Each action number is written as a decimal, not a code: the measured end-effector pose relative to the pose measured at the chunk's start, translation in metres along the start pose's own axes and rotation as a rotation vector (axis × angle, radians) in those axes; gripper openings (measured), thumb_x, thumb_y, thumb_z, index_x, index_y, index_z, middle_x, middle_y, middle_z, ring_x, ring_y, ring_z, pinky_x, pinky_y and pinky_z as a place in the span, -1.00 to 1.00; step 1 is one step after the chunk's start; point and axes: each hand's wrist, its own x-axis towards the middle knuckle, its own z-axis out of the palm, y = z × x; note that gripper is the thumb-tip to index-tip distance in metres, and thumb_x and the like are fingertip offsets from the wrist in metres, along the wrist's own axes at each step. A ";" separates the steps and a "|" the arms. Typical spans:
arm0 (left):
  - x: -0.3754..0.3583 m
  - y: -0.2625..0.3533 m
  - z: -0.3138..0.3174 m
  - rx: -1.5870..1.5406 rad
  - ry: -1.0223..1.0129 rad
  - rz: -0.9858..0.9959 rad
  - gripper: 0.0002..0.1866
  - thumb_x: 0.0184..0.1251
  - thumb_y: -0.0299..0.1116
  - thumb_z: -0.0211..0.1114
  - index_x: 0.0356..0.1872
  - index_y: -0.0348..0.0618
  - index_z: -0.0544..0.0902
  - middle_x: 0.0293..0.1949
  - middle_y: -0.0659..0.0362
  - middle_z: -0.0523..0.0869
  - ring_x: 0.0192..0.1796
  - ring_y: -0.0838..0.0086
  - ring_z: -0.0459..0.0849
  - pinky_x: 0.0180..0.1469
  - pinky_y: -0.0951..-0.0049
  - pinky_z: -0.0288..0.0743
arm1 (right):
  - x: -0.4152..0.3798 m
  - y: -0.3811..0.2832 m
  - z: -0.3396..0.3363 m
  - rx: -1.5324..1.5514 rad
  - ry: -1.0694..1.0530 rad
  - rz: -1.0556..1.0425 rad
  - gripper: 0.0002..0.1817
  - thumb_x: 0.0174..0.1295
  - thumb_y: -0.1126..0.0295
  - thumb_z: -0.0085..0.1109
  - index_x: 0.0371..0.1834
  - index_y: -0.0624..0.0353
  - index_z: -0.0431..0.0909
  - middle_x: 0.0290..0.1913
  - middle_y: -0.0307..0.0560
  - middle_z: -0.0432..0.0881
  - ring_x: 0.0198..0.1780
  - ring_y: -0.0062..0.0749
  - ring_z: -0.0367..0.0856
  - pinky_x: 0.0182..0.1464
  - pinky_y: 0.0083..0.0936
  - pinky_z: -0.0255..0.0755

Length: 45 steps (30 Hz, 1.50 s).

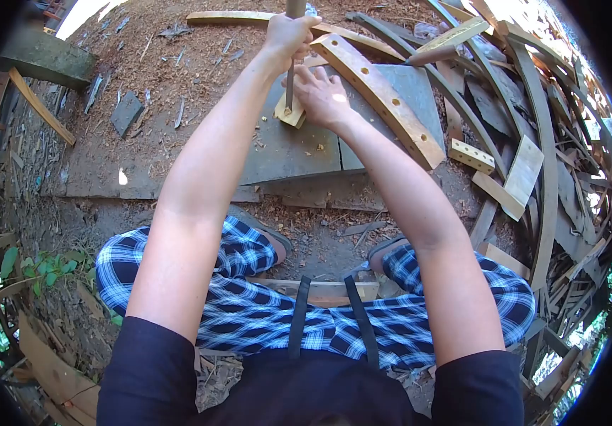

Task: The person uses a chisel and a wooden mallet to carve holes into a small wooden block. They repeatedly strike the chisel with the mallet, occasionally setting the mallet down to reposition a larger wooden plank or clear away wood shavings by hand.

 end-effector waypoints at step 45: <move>-0.005 -0.003 -0.001 -0.246 0.434 0.287 -0.78 0.36 -0.45 0.23 -0.44 -0.18 0.38 -0.71 0.29 0.37 -0.77 0.68 0.27 -0.75 0.56 0.01 | -0.083 -0.032 0.001 0.199 0.118 0.375 -0.01 0.11 -0.01 0.20 0.54 0.18 -0.05 -0.11 0.19 0.67 -0.29 0.01 0.74 -0.18 -0.12 0.61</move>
